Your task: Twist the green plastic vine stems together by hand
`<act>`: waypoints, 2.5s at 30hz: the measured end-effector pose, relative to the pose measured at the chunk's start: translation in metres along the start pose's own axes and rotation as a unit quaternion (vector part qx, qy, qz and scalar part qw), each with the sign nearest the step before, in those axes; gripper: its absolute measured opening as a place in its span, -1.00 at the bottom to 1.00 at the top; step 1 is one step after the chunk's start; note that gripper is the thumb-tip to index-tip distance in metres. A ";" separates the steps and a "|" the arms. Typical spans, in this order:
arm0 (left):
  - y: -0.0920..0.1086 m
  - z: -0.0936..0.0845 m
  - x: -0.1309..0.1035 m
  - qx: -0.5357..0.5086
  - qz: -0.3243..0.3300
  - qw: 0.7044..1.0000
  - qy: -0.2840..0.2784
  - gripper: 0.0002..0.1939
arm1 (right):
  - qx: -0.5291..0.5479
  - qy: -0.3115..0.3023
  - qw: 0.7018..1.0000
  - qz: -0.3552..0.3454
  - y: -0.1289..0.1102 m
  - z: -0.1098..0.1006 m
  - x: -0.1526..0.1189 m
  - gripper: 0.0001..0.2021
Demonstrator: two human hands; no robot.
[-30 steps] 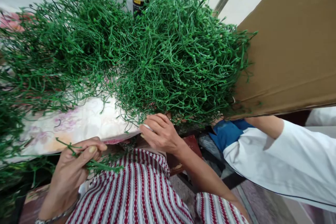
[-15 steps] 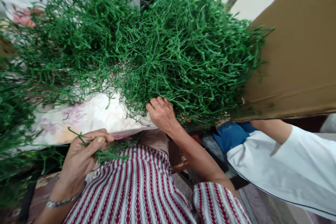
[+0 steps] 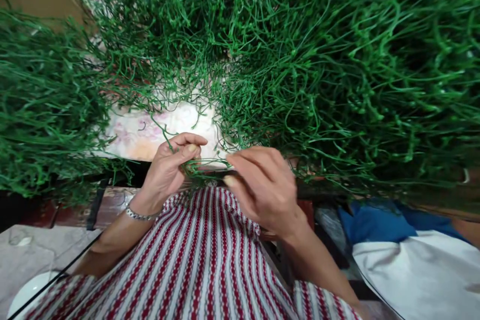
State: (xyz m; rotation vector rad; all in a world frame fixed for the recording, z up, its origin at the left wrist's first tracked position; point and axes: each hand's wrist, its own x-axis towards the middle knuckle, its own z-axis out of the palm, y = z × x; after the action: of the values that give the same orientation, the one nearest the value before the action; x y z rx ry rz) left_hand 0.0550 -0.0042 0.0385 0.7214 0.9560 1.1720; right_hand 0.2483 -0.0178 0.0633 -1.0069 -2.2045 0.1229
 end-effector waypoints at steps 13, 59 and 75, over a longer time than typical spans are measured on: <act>-0.009 -0.017 -0.022 0.209 0.216 0.952 0.058 -0.87 | 0.189 -0.056 0.971 0.138 -0.019 0.044 0.010 -0.94; 0.008 -0.062 -0.028 0.261 0.047 0.863 -0.430 -0.60 | 0.465 -0.349 0.812 -0.049 -0.016 0.061 0.022 -0.80; -0.003 -0.074 -0.034 0.224 0.018 0.942 -0.249 -0.63 | 0.464 -0.287 0.827 0.133 -0.010 0.065 0.018 -0.67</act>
State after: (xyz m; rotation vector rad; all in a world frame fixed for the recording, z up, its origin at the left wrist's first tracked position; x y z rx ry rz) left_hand -0.0140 -0.0387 0.0119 1.3339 0.7792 0.7419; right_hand 0.1927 0.0002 0.0275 -0.7151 -2.0214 1.6395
